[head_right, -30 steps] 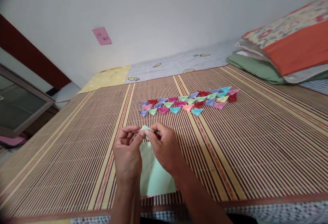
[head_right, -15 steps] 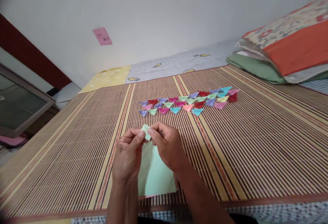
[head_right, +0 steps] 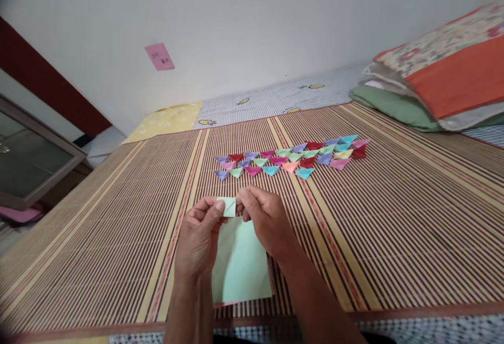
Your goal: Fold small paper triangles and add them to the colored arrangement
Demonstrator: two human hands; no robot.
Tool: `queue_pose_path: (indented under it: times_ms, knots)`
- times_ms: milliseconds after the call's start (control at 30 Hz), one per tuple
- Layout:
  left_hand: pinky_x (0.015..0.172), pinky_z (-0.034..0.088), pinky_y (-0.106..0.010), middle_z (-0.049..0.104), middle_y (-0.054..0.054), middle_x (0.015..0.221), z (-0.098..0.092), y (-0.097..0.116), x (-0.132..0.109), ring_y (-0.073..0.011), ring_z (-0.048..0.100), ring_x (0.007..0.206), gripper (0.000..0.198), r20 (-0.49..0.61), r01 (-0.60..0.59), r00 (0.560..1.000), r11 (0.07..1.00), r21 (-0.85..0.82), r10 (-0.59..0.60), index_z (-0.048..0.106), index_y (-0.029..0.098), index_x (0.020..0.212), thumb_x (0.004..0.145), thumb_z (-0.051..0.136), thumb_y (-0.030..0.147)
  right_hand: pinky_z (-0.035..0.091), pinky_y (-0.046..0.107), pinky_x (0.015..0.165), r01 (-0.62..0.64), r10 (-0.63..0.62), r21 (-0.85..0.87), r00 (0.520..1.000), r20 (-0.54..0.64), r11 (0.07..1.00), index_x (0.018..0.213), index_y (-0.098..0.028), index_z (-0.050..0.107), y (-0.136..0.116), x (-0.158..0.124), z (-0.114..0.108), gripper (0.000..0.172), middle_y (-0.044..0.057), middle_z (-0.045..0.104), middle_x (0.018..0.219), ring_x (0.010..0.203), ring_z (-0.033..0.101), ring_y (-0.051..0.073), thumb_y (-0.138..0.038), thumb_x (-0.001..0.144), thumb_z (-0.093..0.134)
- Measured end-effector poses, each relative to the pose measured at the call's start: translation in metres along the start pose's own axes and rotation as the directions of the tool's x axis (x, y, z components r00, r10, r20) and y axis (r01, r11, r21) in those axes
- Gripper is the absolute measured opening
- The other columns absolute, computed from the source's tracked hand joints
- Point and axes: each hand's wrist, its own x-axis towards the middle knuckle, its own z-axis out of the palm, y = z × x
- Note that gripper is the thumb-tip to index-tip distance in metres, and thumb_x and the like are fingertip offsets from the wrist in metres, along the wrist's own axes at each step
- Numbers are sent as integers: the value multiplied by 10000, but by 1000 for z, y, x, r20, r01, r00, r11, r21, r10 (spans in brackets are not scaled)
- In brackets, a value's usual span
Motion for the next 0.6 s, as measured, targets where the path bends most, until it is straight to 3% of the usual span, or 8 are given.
queue_pose_path:
  times_ms: [100, 200, 333, 467, 600]
  knots:
    - [592, 462, -213, 676, 3, 683, 5, 0, 1, -102, 586, 597, 278, -94, 1, 995, 990, -140, -14, 707, 149, 780, 660, 900, 310, 452, 250, 615, -38, 37, 58, 999, 7, 998, 846, -196, 645, -1, -1, 5, 181, -20, 591, 709, 662, 549, 140, -370, 885, 676]
    - [630, 501, -232, 703, -14, 706, 9, 1, 1, -127, 635, 644, 295, -82, 36, 995, 973, -228, -56, 706, 152, 769, 616, 920, 287, 469, 257, 619, -7, 6, -13, 998, -69, 1000, 847, -202, 652, -4, -3, 10, 141, -27, 609, 712, 657, 557, 142, -279, 796, 759]
    - [653, 509, -195, 690, -9, 682, 12, 0, -1, -92, 615, 631, 263, 1, 91, 995, 953, -289, -95, 724, 134, 760, 622, 921, 241, 474, 262, 628, 72, -90, -112, 983, -161, 991, 820, -200, 665, -7, -4, 13, 34, -20, 641, 733, 659, 579, 139, -205, 833, 696]
    - [663, 519, -173, 700, -3, 729, 16, -3, -2, -75, 621, 642, 307, 11, 148, 988, 901, -408, -157, 731, 140, 777, 570, 946, 209, 481, 260, 645, 177, -206, -179, 965, -159, 968, 882, -213, 674, -7, -5, 14, 78, -23, 652, 795, 693, 589, 138, -160, 837, 710]
    - [778, 553, -209, 711, -6, 802, 23, -5, -4, -101, 677, 757, 329, 1, 166, 983, 880, -444, -185, 708, 151, 799, 581, 945, 215, 497, 287, 714, 339, -422, -362, 889, -179, 868, 858, -214, 637, -3, -6, 15, 101, 10, 662, 852, 810, 630, 168, -132, 916, 636]
